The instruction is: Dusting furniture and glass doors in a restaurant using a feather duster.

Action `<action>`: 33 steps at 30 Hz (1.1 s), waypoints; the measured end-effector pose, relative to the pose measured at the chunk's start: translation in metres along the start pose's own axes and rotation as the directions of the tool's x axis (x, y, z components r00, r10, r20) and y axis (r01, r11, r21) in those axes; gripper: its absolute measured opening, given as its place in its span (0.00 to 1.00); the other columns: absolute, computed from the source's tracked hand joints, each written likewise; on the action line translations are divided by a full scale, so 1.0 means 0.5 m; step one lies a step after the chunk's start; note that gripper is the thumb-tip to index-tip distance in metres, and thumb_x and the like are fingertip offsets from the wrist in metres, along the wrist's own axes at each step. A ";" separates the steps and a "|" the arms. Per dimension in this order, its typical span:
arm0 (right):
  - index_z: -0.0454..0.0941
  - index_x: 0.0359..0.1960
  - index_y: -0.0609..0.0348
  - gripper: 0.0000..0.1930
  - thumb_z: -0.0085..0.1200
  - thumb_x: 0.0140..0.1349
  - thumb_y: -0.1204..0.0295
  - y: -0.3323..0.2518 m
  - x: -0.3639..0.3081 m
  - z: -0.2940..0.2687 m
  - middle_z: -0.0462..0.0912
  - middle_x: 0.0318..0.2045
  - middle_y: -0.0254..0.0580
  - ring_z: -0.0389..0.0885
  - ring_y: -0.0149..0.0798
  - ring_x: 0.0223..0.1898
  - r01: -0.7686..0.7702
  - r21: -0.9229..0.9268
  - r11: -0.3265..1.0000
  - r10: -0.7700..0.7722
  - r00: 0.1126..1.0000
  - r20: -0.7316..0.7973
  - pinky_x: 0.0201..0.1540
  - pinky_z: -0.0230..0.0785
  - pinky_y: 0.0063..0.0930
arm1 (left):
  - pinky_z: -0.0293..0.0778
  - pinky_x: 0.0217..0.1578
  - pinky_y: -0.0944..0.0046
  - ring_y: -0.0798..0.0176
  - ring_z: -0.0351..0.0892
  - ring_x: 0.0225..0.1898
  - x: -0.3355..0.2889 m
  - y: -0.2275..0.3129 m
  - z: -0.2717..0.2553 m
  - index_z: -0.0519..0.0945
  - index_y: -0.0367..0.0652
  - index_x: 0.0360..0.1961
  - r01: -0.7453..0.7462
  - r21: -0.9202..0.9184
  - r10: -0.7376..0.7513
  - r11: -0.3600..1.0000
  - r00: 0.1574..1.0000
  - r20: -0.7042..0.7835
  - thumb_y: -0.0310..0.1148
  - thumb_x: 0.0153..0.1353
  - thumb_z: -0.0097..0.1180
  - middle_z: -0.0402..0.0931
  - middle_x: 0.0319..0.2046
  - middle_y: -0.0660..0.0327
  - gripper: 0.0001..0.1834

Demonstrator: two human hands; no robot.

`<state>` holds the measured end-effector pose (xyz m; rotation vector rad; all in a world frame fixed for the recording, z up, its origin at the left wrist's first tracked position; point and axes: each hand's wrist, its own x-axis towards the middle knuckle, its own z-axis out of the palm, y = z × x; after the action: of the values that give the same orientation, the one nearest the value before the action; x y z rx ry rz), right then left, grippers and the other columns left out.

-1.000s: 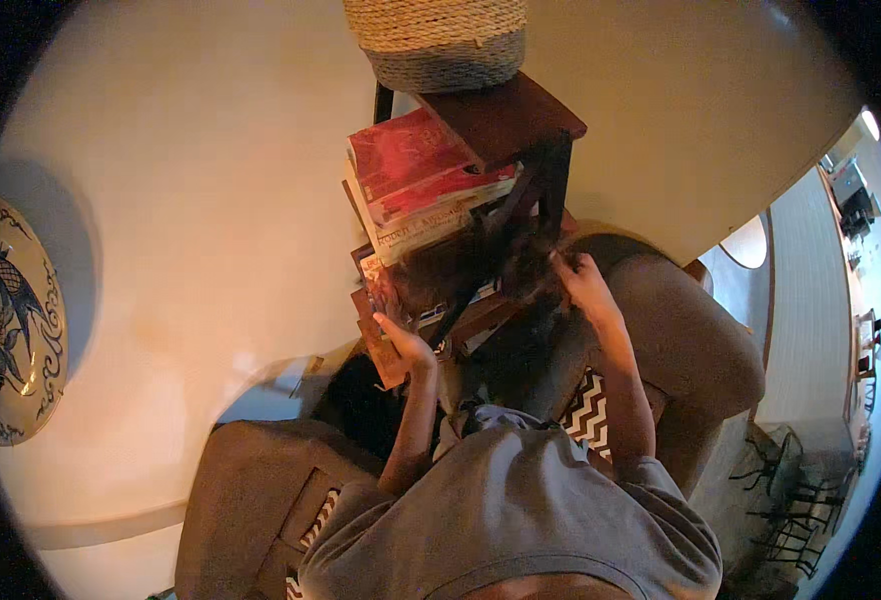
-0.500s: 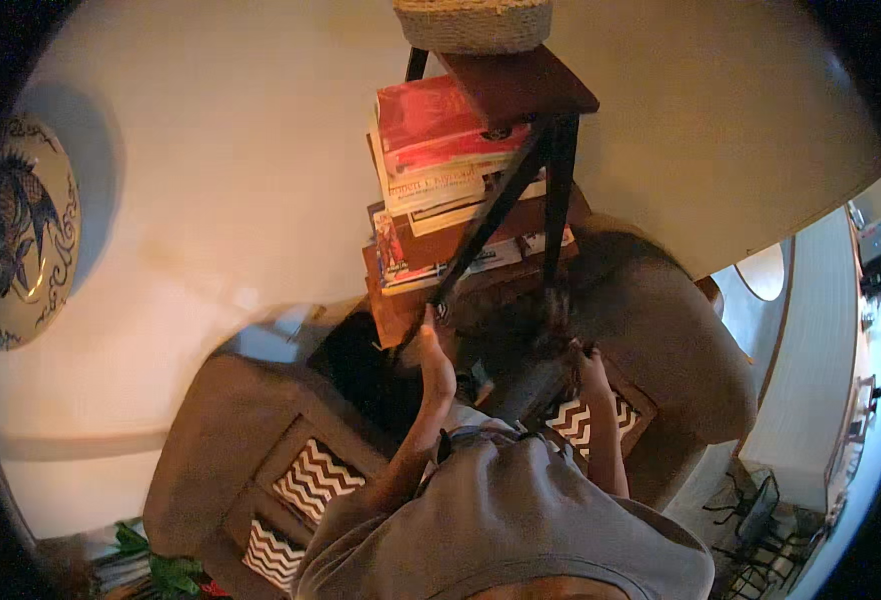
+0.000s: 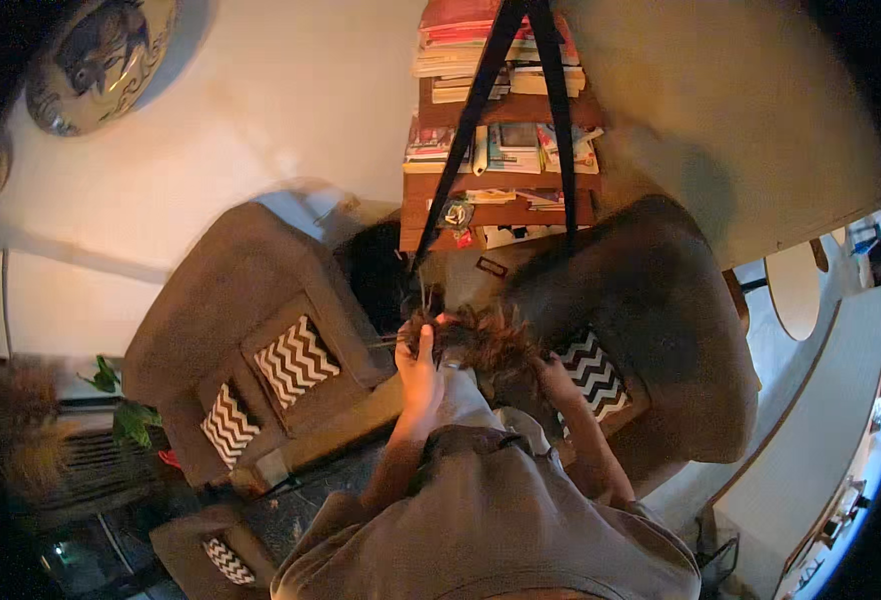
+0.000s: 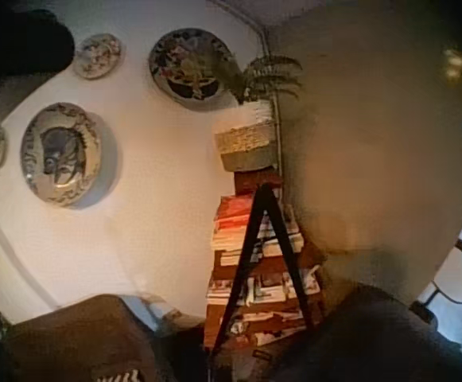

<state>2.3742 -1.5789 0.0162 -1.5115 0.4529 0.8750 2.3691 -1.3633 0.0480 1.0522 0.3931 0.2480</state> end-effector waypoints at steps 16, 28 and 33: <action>0.68 0.48 0.65 0.27 0.36 0.67 0.49 0.208 -0.121 0.152 0.78 0.28 0.44 0.77 0.34 0.26 -0.038 -0.592 0.805 0.175 0.969 0.176 0.30 0.72 0.29 | 0.70 0.43 0.62 0.62 0.76 0.36 -0.264 -0.027 -0.159 0.70 0.35 0.42 0.079 0.084 0.002 0.993 0.713 -0.701 0.53 0.63 0.46 0.77 0.31 0.55 0.27; 0.71 0.43 0.65 0.23 0.48 0.63 0.53 0.390 -0.170 0.150 0.77 0.29 0.45 0.74 0.39 0.31 0.746 -0.392 0.538 -0.487 0.655 0.578 0.34 0.66 0.32 | 0.63 0.50 0.63 0.62 0.69 0.48 -0.569 -0.130 -0.262 0.68 0.33 0.51 0.098 0.065 0.025 0.993 0.368 -0.929 0.50 0.63 0.48 0.72 0.47 0.55 0.29; 0.69 0.35 0.70 0.23 0.52 0.61 0.55 0.430 -0.242 0.104 0.77 0.29 0.52 0.76 0.42 0.32 0.608 -0.614 0.504 -0.276 0.787 0.552 0.37 0.67 0.36 | 0.68 0.45 0.66 0.67 0.72 0.42 -0.628 -0.133 -0.296 0.67 0.39 0.53 -0.051 0.211 0.203 0.976 0.565 -0.800 0.32 0.60 0.56 0.72 0.47 0.60 0.21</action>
<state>2.1270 -1.5876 -0.0337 -2.0278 -0.7346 0.9470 2.0226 -1.3978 -0.0134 1.0798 1.2133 0.8743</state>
